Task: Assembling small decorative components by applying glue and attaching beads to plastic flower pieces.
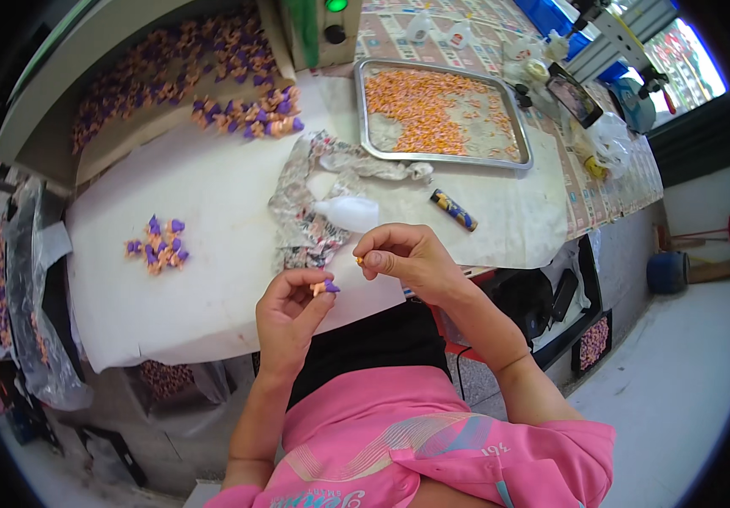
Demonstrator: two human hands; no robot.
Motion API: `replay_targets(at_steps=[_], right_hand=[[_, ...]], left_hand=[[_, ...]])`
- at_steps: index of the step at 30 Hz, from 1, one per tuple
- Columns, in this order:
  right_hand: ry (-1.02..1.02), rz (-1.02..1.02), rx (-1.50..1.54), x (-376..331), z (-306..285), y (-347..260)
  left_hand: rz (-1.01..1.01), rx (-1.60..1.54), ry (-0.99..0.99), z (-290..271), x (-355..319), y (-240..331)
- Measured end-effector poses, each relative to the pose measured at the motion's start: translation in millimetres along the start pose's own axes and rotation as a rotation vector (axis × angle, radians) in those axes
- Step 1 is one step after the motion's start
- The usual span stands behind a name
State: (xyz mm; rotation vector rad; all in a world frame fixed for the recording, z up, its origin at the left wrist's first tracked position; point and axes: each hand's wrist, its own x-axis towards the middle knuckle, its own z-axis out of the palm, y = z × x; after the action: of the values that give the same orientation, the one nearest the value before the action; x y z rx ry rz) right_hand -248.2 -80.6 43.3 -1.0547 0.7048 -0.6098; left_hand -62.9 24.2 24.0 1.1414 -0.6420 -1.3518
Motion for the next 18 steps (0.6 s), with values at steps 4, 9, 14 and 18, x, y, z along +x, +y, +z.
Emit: replay_targets(at_steps=[4, 9, 14, 18], right_hand=[[0.024, 0.015, -0.025, 1.9, 22.0, 14.4], [0.024, 0.034, -0.085, -0.2, 37.3, 23.1], [-0.017, 0.059, -0.059, -3.6, 42.3, 32.9], [-0.029, 0.06, -0.14, -2.3, 37.3, 38.8]], left_hand=[[0.01, -0.023, -0.025, -15.4, 0.1, -3.6], [0.005, -0.074, -0.063, -29.2, -1.5, -11.2], [0.061, -0.034, -0.096, -33.9, -0.5, -17.6], [0.123, 0.029, -0.117, -31.2, -1.6, -21.1]])
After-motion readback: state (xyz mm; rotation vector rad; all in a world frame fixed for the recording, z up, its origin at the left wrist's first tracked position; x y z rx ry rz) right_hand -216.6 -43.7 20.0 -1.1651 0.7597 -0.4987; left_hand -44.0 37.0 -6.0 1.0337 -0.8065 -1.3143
